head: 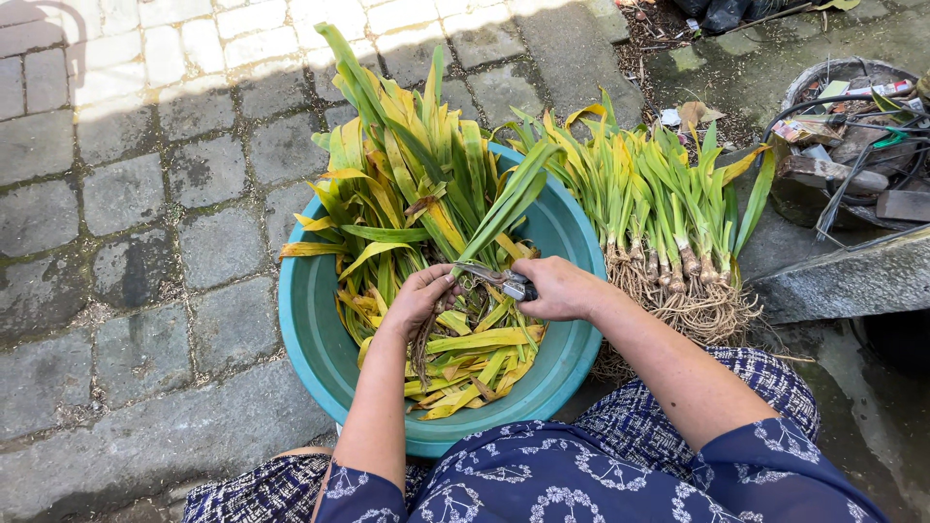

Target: The person uses shears to trim the leaves and roots of plants over a green basin, then moves the trimmed plants to a separate pile.

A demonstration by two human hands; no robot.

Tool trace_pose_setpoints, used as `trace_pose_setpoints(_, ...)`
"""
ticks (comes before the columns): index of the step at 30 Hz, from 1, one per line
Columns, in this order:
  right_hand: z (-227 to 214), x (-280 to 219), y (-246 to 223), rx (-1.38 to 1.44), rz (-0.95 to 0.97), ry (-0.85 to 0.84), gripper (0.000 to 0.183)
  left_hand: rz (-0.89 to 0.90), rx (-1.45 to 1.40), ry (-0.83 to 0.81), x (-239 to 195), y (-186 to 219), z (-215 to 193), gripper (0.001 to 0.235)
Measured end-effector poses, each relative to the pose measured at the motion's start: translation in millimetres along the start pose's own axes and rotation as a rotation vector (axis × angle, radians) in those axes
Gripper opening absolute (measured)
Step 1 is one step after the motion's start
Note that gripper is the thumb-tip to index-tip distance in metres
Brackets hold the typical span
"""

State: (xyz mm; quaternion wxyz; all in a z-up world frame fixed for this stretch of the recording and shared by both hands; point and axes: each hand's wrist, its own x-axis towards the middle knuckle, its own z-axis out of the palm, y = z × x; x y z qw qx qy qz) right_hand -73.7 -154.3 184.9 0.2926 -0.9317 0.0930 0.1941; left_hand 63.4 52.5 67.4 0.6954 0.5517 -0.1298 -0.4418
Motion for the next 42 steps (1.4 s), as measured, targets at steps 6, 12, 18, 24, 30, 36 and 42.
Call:
trace_pose_setpoints(6,-17.3,-3.1,-2.6,-0.074,-0.002,-0.015,0.03,0.025,0.112,0.045,3.9,-4.0,-5.6,0.027)
trace_pose_setpoints(12,-48.4,-37.9,-6.2,-0.088,0.085,-0.111,0.025,0.009,0.391,0.174,-0.4,-20.7,-59.1,0.027)
trace_pose_setpoints(18,-47.7,-45.8,-14.4,-0.127,0.186,-0.243,0.04,-0.012,0.16,0.211,-15.3,4.3,-21.4,0.023)
trace_pose_setpoints(24,-55.0,-45.4,-14.6,-0.092,0.207,-0.174,0.045,-0.013,0.066,0.183,12.0,-26.5,-16.6,0.024)
trace_pose_setpoints(30,-69.7,-43.6,-9.5,-0.035,0.209,-0.055,0.056,0.019,0.012,0.054,-18.6,34.6,19.5,0.032)
trace_pose_setpoints(36,-79.9,-51.7,-19.2,0.007,0.182,0.008,0.059,0.039,-0.098,0.002,-8.1,21.3,28.1,0.024)
trace_pose_setpoints(42,-72.2,-40.3,6.8,0.041,0.21,0.054,0.062,-0.012,-0.067,0.162,21.6,-25.5,14.4,0.021)
